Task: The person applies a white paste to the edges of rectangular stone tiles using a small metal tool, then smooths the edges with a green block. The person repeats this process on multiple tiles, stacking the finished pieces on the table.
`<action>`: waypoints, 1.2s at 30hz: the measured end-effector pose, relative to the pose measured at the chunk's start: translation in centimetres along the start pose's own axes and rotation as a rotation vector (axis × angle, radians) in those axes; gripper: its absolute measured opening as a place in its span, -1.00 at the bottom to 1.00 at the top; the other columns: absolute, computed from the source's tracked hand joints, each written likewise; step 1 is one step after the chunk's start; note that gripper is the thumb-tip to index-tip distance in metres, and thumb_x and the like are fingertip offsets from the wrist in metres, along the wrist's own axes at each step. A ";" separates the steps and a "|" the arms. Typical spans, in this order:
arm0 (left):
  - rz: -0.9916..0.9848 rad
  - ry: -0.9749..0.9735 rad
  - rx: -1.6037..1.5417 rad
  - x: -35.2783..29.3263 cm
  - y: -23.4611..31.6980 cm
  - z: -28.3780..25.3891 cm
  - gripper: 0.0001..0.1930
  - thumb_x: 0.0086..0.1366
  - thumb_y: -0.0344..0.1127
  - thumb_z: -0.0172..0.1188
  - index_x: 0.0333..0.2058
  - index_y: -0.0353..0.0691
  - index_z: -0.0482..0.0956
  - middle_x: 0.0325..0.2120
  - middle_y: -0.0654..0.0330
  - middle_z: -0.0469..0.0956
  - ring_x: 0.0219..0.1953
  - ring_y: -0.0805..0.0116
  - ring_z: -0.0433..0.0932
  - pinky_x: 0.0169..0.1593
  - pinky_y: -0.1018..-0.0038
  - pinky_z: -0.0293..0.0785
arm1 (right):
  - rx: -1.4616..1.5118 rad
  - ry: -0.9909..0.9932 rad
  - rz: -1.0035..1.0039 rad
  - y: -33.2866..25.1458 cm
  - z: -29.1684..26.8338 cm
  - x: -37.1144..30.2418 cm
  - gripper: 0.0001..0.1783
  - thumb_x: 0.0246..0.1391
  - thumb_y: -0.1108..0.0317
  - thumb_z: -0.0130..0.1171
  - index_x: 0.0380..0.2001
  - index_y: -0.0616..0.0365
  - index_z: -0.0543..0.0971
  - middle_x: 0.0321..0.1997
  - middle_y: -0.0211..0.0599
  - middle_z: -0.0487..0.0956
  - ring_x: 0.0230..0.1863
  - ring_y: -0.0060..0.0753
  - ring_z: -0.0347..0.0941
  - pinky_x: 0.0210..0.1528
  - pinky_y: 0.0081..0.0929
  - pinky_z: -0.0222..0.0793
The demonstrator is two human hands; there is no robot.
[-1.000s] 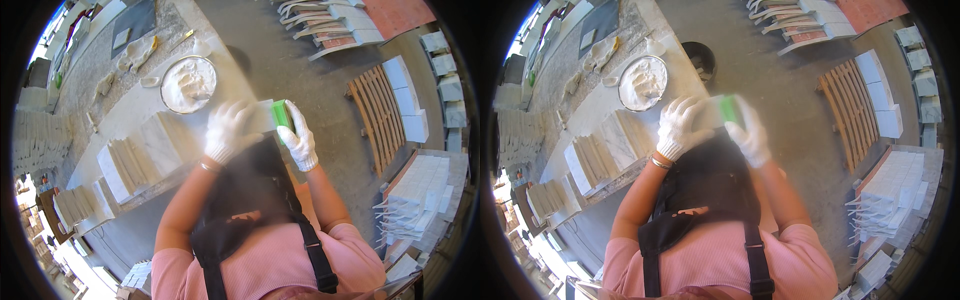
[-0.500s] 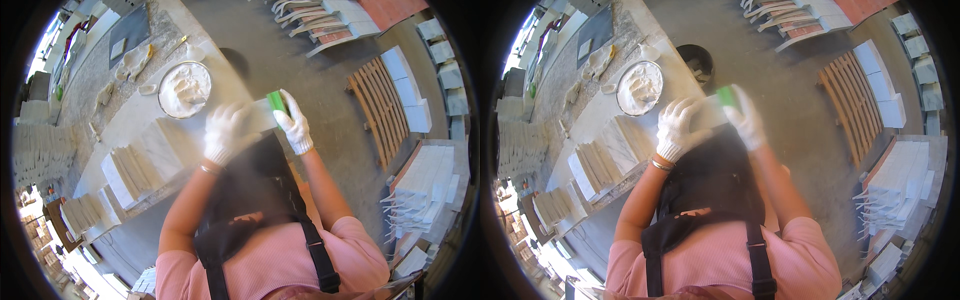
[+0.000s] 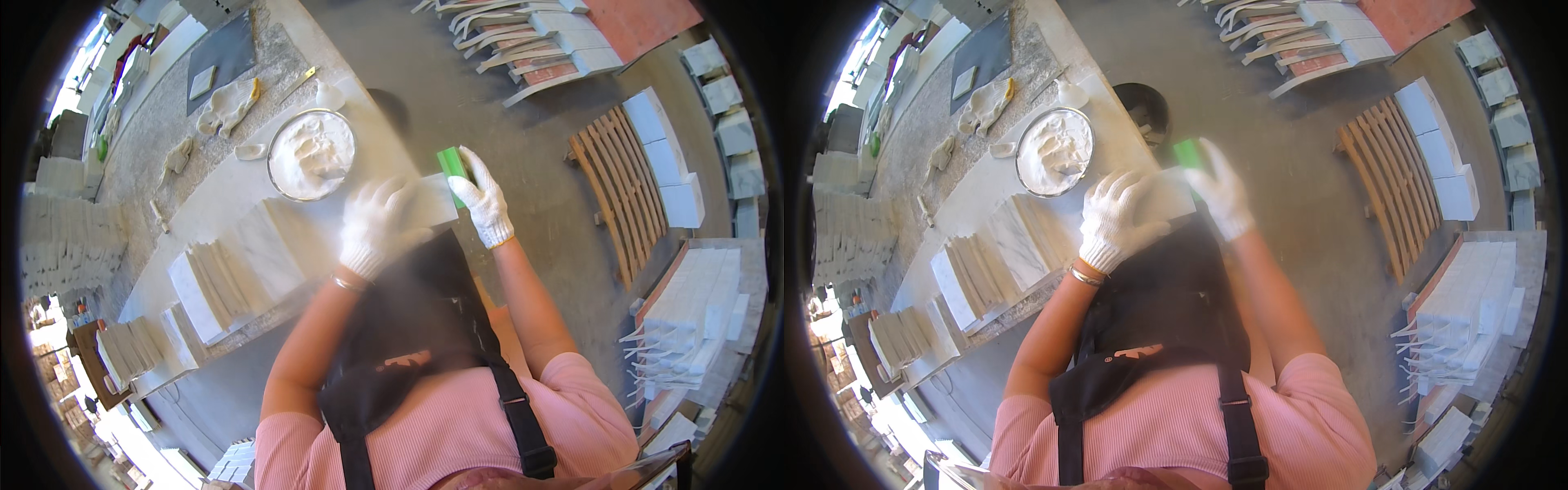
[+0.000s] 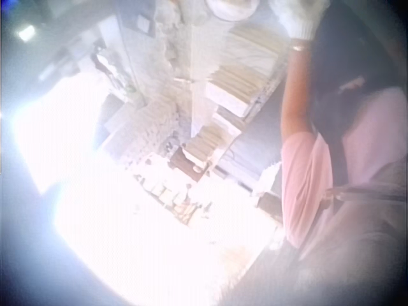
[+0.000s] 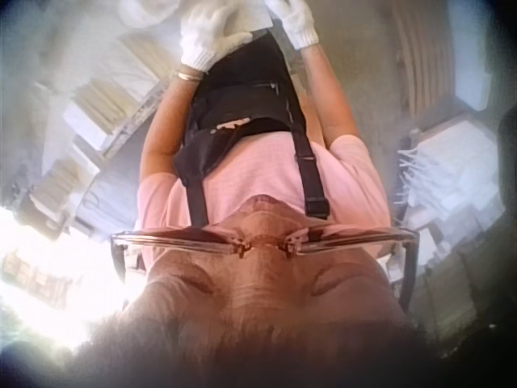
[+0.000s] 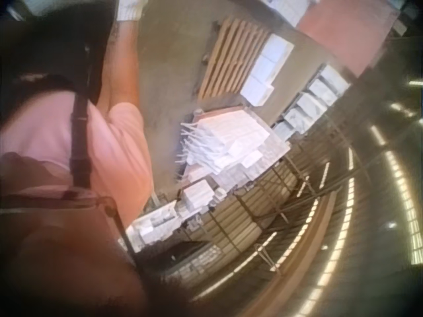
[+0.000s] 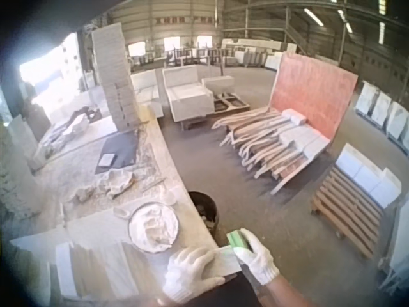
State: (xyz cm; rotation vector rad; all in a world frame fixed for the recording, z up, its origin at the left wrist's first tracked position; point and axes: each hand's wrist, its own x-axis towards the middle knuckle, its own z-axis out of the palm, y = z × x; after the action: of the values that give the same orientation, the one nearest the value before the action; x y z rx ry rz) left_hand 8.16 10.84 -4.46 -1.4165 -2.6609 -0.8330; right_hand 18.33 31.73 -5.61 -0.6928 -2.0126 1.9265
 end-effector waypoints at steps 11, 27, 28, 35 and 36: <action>-0.037 0.012 -0.041 -0.1 0.2 -0.1 -0.19 -0.07 0.10 0.56 0.18 -0.06 0.60 0.21 0.07 0.55 0.31 -0.09 0.43 0.36 -0.04 0.28 | 0.051 0.007 0.045 -1.0 0.2 -0.4 -0.22 0.30 0.18 0.29 0.48 0.26 0.33 0.43 -0.22 0.47 0.40 -0.36 0.38 0.46 -0.34 0.26; 0.427 -0.123 0.038 3.9 0.1 -3.5 -0.48 0.00 -0.12 0.47 0.00 -0.01 0.68 0.15 0.17 0.56 0.22 0.01 0.45 0.15 0.03 0.46 | 0.440 -0.051 0.039 3.1 -3.8 -0.4 -0.17 0.27 0.02 0.21 0.50 0.19 0.31 0.31 -0.17 0.57 0.18 -0.30 0.56 0.11 -0.31 0.56; 0.466 -0.099 0.040 4.1 0.2 -3.8 -0.54 0.01 -0.16 0.44 -0.05 0.01 0.70 0.14 0.18 0.56 0.20 0.02 0.45 0.12 0.04 0.47 | 0.471 -0.050 0.094 3.0 -4.0 -0.6 -0.18 0.28 0.03 0.20 0.50 0.19 0.30 0.31 -0.17 0.57 0.18 -0.29 0.57 0.08 -0.28 0.58; 0.031 -0.061 -0.046 2.3 0.4 -2.2 -0.51 0.19 -0.12 0.34 0.12 0.01 0.63 0.31 0.03 0.40 0.31 -0.22 0.35 0.26 -0.08 0.40 | 0.604 -0.200 0.249 2.6 -4.4 -1.7 -0.14 0.25 0.00 0.19 0.51 0.16 0.28 0.34 -0.15 0.54 0.20 -0.25 0.56 0.01 -0.14 0.64; -0.048 -0.017 0.040 1.6 1.1 -1.2 -0.45 0.23 -0.08 0.32 0.21 0.01 0.58 0.35 0.00 0.36 0.35 -0.28 0.31 0.30 -0.11 0.36 | 0.615 -0.198 0.263 2.5 -4.4 -1.9 -0.13 0.23 -0.01 0.20 0.51 0.15 0.28 0.34 -0.15 0.54 0.19 -0.25 0.56 0.00 -0.13 0.64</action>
State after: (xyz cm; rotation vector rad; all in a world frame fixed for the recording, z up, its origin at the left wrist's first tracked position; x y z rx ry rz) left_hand 7.75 12.00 -2.54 -1.3630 -2.7183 -0.7698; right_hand 22.58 34.55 -7.48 -0.6382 -1.3270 2.6707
